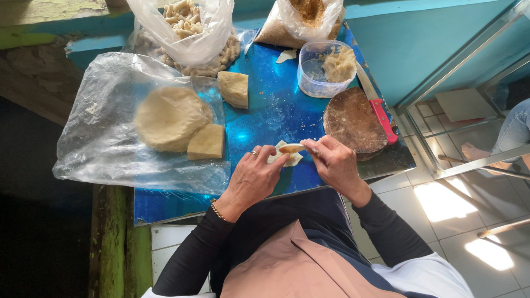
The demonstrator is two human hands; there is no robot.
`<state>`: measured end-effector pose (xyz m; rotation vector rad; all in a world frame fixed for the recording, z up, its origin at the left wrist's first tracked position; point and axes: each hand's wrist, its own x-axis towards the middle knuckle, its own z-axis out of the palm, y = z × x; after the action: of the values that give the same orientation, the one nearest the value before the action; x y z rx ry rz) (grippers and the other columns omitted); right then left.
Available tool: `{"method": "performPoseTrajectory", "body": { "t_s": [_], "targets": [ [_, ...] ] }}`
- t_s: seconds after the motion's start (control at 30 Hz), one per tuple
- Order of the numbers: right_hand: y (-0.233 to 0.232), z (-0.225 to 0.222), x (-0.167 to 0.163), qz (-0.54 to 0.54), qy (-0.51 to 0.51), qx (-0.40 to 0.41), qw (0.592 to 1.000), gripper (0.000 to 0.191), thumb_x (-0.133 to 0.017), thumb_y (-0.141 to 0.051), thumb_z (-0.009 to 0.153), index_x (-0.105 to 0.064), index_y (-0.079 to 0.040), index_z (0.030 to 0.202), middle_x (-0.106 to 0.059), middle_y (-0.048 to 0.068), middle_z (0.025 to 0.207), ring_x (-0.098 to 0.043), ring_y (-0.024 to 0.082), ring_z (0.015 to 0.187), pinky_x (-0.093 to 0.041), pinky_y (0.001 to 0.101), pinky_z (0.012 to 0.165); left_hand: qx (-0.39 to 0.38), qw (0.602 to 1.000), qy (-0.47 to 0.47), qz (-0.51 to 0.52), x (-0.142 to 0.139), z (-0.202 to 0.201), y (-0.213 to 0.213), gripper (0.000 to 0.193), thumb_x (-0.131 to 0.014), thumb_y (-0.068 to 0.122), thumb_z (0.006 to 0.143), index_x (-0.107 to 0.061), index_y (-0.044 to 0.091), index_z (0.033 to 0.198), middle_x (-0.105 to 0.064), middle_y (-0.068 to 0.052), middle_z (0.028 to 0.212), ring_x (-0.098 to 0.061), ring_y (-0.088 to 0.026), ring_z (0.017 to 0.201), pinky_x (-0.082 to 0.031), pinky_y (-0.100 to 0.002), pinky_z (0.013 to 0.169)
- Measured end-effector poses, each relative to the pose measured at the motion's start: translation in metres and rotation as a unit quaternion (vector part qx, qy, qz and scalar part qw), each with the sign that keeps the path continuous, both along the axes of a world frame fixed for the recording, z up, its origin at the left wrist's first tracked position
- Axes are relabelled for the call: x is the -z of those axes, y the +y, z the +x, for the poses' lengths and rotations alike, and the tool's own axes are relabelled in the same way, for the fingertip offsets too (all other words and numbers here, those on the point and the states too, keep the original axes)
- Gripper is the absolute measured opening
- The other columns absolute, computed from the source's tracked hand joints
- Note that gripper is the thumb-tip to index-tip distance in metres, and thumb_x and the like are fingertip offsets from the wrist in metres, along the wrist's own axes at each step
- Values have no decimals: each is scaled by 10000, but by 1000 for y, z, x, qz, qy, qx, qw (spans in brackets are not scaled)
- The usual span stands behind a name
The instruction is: The person pinches off small pieces of dough, flattens them into thin rounds on the table, spoons brown filling from a plastic bag onto each round, and folds and pinches the dough closed around the filling, setting the wrapped pastries aside.
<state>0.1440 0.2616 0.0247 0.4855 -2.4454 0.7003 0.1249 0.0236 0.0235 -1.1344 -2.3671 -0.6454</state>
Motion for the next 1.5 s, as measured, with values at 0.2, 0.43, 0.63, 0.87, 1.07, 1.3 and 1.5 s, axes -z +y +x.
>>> {"method": "performPoseTrajectory", "body": {
  "t_s": [0.2,0.43,0.63,0.87,1.07,1.3,1.5],
  "targets": [
    [11,-13,0,-138,-105,-16,985,153,-677,-92,961,-767,-104,1084,-711,48,900,-690,150,740,-526,293,645,-41,997,-26,62,5,0,-7,339,-701,88,901,-652,136,1234,-593,-70,1081,-602,-261,952,-497,-402,782],
    [58,-105,-27,-296,-171,-50,938,152,-627,-52,985,-726,-38,1100,-635,-29,871,-541,26,757,-433,205,660,-39,999,-2,33,0,2,-8,239,-692,137,882,-653,105,1116,-597,-106,1109,-607,-286,937,-456,-410,726],
    [83,-280,-53,-230,-26,89,969,18,-672,-95,943,-670,-89,959,-675,8,790,-643,140,698,-510,313,625,-78,992,5,98,3,1,-19,193,-676,81,873,-665,67,1066,-600,-81,1017,-614,-260,903,-471,-398,729],
    [45,-334,-50,181,210,189,942,111,-733,-202,841,-769,-178,943,-694,149,1004,-699,346,824,-560,444,671,-137,987,-8,86,4,-2,-19,69,-686,77,889,-627,61,921,-586,-83,929,-611,-266,870,-475,-400,712],
    [6,-168,-54,56,99,-26,993,77,-721,-121,1002,-738,-79,1064,-681,130,1056,-668,333,973,-534,438,824,-137,984,-55,104,7,-3,-17,152,-737,148,852,-628,64,917,-590,-102,933,-599,-308,902,-481,-428,731],
    [-25,11,-17,6,-67,52,996,152,-786,-258,862,-762,-129,939,-680,46,915,-692,258,830,-535,386,703,-137,978,-114,108,9,-3,-5,135,-752,163,843,-642,87,861,-601,-96,920,-617,-305,909,-489,-434,747],
    [-24,9,-2,-71,-147,72,984,117,-781,-235,848,-757,-140,911,-668,33,914,-669,209,704,-527,346,640,-142,970,-149,127,5,-8,4,127,-766,174,834,-675,85,836,-651,-89,863,-639,-306,836,-493,-449,703]
  ]
}}
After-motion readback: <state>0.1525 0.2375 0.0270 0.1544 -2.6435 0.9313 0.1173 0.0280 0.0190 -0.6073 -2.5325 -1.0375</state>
